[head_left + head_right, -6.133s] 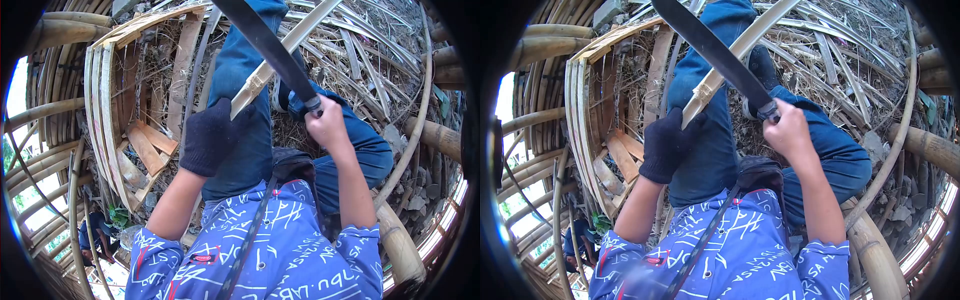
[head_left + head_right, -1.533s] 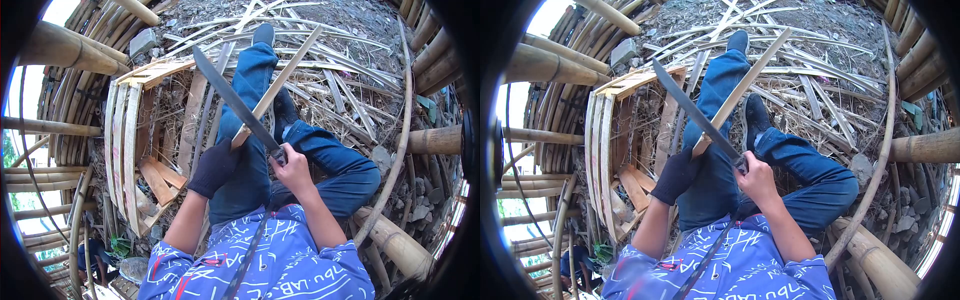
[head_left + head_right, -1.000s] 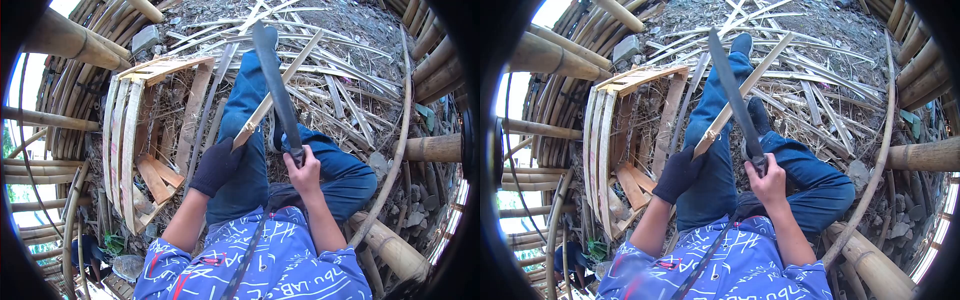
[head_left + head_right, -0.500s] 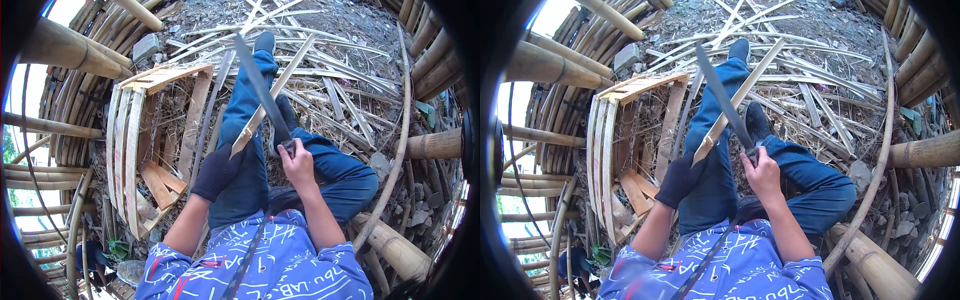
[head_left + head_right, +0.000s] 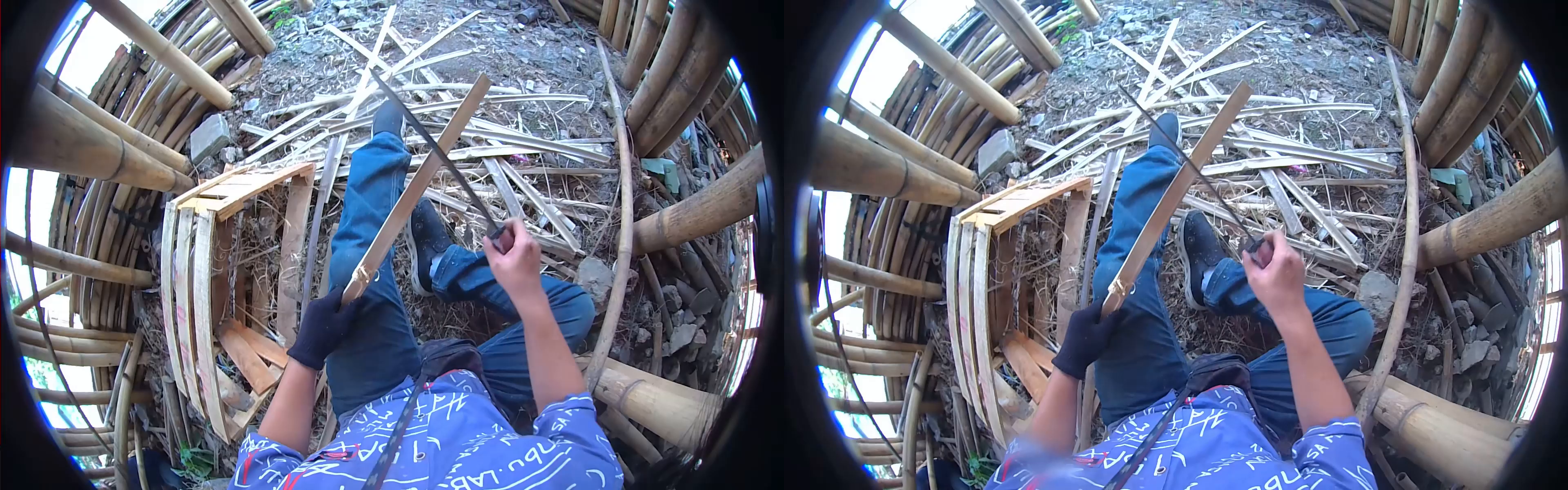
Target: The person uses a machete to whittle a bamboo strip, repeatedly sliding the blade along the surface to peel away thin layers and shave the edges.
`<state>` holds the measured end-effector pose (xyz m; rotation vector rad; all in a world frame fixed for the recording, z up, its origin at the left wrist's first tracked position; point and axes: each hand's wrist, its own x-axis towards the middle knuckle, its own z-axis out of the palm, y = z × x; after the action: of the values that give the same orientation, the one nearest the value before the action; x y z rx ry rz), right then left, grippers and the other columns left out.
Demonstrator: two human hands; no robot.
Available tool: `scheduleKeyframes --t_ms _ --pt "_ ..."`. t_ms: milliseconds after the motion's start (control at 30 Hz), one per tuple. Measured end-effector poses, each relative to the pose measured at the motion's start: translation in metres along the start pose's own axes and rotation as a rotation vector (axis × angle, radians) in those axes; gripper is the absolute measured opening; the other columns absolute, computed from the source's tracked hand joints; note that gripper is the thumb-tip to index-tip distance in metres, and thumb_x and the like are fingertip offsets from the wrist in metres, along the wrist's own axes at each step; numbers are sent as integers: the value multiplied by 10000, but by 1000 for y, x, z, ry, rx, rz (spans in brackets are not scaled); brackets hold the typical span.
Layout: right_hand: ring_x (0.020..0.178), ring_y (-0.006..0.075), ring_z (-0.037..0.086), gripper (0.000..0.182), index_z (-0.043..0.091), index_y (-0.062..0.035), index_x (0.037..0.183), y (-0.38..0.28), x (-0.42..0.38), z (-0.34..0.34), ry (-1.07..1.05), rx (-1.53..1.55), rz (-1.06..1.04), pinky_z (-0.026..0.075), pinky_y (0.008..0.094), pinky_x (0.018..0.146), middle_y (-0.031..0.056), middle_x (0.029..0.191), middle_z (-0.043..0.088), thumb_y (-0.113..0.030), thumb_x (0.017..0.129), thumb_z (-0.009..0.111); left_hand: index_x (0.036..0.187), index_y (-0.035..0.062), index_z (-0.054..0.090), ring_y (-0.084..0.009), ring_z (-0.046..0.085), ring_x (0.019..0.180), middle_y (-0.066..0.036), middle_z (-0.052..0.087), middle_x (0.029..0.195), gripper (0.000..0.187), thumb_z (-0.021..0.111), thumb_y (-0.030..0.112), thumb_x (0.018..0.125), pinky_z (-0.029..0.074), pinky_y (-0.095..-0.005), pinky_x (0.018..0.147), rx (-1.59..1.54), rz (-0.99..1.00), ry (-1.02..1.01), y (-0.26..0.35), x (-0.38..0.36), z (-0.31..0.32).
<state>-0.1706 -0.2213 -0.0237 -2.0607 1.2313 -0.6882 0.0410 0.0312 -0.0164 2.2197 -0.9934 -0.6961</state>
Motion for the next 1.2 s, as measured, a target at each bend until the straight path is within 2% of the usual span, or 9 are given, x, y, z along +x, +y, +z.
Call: scheduleKeyframes --t_ms 67,233,300,400,467,600,700,733,1200 --pt "640 329 625 341 527 -23 944 8 23 -4 14 -52 -11 498 403 626 134 676 614 -185 722 729 954 20 595 -427 601 800 -259 603 774 319 629 318 848 465 -424 599 -31 7 -2 4 1 -2" --pt "667 324 648 245 540 -16 890 -25 42 -12 -53 4 -77 506 397 591 125 658 617 -123 718 678 942 41 605 -419 606 772 -248 604 743 305 644 325 838 469 -427 590 57 -8 -16 13 2 -4" --pt "637 323 643 215 552 -33 874 -29 39 -1 -13 21 -206 512 406 583 122 647 618 -125 721 671 930 48 606 -418 607 765 -245 605 738 297 646 327 835 471 -435 590 93 22 5 9 4 -1" --pt "599 267 624 231 572 -15 866 -38 32 22 -16 -2 -229 499 356 568 108 642 603 -99 696 703 897 56 601 -424 603 752 -241 608 743 268 632 316 842 472 -463 593 151 66 40 11 3 2" --pt "653 349 638 206 571 -42 816 -48 28 32 -55 -114 -352 517 419 587 168 680 631 -189 713 671 866 52 588 -429 599 751 -241 610 756 253 622 302 845 467 -489 593 173 60 68 19 1 3" --pt "687 333 644 133 522 -49 728 -52 36 53 -105 -231 -416 514 398 603 163 695 630 -126 708 630 864 56 590 -433 596 742 -239 610 755 245 617 299 848 470 -491 589 182 54 117 21 -1 9" --pt "663 321 653 110 538 -54 730 -36 47 67 -148 -396 -441 525 402 601 154 681 633 -130 711 616 815 38 575 -445 591 697 -252 586 678 251 624 283 846 458 -494 554 170 102 173 33 -1 10" --pt "618 295 668 57 564 -51 743 -32 50 67 -168 -458 -488 539 396 581 166 638 635 -108 739 565 794 41 565 -445 591 689 -249 586 674 269 622 298 848 456 -497 550 217 97 167 38 -2 11" --pt "638 330 660 92 576 -70 745 16 57 101 -160 -450 -401 533 425 597 162 659 639 -133 684 603 736 39 531 -437 590 655 -236 579 659 330 632 335 841 450 -500 540 336 73 125 30 -8 16"
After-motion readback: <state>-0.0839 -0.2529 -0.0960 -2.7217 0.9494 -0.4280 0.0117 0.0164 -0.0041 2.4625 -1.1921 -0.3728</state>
